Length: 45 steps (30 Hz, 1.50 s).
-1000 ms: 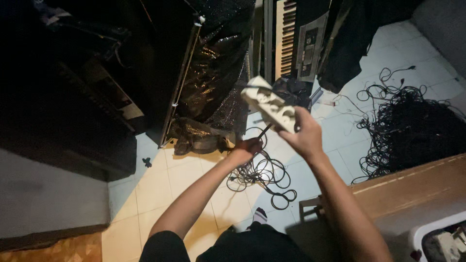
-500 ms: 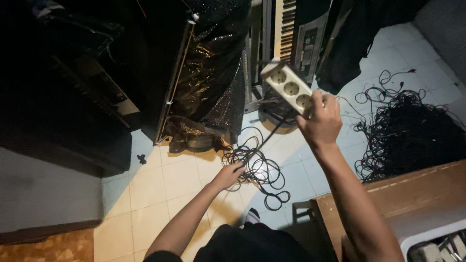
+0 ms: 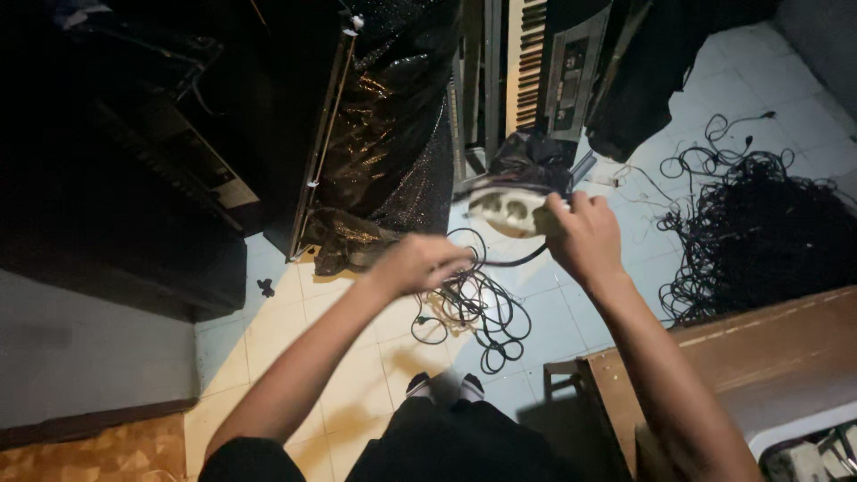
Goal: The person takes a power strip extension cable from a container and rolls the cable neatly around the power strip by hand, working on multiple cables sequentially.
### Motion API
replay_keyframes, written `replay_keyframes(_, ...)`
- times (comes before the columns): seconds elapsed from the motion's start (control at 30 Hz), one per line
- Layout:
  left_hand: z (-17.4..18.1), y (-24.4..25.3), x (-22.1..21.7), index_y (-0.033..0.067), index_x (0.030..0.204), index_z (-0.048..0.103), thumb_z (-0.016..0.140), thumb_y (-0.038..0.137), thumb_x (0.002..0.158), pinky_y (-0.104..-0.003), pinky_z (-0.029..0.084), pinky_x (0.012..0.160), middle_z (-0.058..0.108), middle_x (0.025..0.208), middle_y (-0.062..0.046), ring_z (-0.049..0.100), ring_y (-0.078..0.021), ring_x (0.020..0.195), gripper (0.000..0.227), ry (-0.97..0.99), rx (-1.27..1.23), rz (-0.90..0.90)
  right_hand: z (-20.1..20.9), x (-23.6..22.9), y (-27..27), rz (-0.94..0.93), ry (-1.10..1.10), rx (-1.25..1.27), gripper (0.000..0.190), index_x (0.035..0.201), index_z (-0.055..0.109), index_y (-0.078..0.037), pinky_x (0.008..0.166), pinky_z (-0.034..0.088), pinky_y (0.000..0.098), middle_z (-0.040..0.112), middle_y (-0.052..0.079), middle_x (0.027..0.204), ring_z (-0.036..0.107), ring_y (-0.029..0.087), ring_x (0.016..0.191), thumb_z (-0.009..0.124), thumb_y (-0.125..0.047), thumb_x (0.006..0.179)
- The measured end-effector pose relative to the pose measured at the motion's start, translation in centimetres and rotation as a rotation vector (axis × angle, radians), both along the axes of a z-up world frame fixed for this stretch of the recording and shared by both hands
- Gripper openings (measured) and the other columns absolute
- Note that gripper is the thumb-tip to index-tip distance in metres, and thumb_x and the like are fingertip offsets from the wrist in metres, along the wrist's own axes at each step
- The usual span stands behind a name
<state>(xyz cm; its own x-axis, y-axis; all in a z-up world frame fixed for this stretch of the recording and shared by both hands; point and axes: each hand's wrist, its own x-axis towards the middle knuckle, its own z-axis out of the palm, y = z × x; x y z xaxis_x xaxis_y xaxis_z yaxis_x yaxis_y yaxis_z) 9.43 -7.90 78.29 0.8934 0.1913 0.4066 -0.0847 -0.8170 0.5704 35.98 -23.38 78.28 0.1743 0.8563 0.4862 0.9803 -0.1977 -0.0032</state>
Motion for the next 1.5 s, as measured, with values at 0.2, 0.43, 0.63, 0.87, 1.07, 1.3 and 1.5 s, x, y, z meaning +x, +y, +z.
replay_keyframes(0.2,6.4,5.2,2.6,0.0084,0.101,0.077,0.074,0.024,0.094,-0.04,0.056,0.07,0.071,0.085,-0.012,0.071,-0.0298,0.079,0.018,0.021,0.127,-0.002,1.6,-1.4,-1.2,0.332,0.262,-0.359,0.073,0.125,0.063,-0.009,0.076,0.053,0.045,0.063,0.016,0.103,0.06,0.038,0.089,0.085,-0.018,0.056)
replay_keyframes(0.43,2.8,8.1,5.4,0.0059,0.101,0.075,0.072,0.022,0.095,-0.037,0.058,0.08,0.077,0.099,-0.011,0.074,-0.0288,0.091,0.017,-0.053,-0.003,-0.055,4.0,-3.5,-3.5,0.343,1.003,-0.688,0.075,0.131,0.063,-0.007,0.088,0.058,0.0363,0.072,0.007,0.112,0.071,0.023,0.1,0.083,-0.017,0.059)
replay_keyframes(0.63,-4.8,9.5,7.1,0.006,0.102,0.076,0.07,0.018,0.096,-0.034,0.059,0.08,0.078,0.095,-0.01,0.077,-0.0209,0.087,0.014,-0.012,-0.338,0.089,3.5,-3.7,-3.1,0.368,1.457,-0.598,0.063,0.12,0.062,-0.003,0.066,0.057,0.0298,0.068,0.005,0.096,0.067,0.015,0.084,0.087,-0.019,0.065)
replay_keyframes(0.87,-19.8,11.6,8.3,0.0137,0.108,0.073,0.057,0.021,0.097,-0.036,0.057,0.082,0.076,0.106,-0.011,0.074,-0.0255,0.093,0.021,0.05,-0.044,0.235,0.9,-4.4,1.1,0.224,1.493,-0.358,0.049,0.115,0.058,-0.005,0.048,0.048,0.0248,0.066,0.004,0.078,0.06,0.01,0.061,0.081,-0.023,0.075)
replay_keyframes(1.07,-24.0,7.9,9.6,0.0087,0.12,0.068,0.045,0.013,0.106,-0.037,0.055,0.08,0.072,0.109,-0.015,0.07,-0.0292,0.092,0.027,0.192,0.07,0.302,1.2,-4.6,6.2,0.209,0.898,0.169,0.054,0.122,0.054,-0.002,0.068,0.056,0.0352,0.07,0.014,0.095,0.07,0.023,0.081,0.083,-0.027,0.084)
replay_keyframes(1.3,-26.1,0.3,4.5,0.0024,0.1,0.068,0.053,0.024,0.112,-0.028,0.045,0.067,0.057,0.079,-0.005,0.05,-0.009,0.073,0.029,0.03,-0.906,0.315,7.0,-2.5,7.7,0.144,0.471,0.247,0.062,0.123,0.05,0.0,0.07,0.057,0.044,0.069,0.023,0.095,0.071,0.037,0.079,0.082,-0.026,0.078)
replay_keyframes(1.5,-28.9,0.1,-1.1,0.0061,0.12,0.073,0.055,0.029,0.102,-0.04,0.052,0.073,0.071,0.098,-0.017,0.064,-0.0276,0.085,0.035,0.171,-0.587,0.323,9.6,-2.2,6.8,0.186,0.291,0.291,0.066,0.131,0.05,0.001,0.078,0.057,0.0427,0.067,0.02,0.107,0.071,0.037,0.09,0.085,-0.02,0.079)
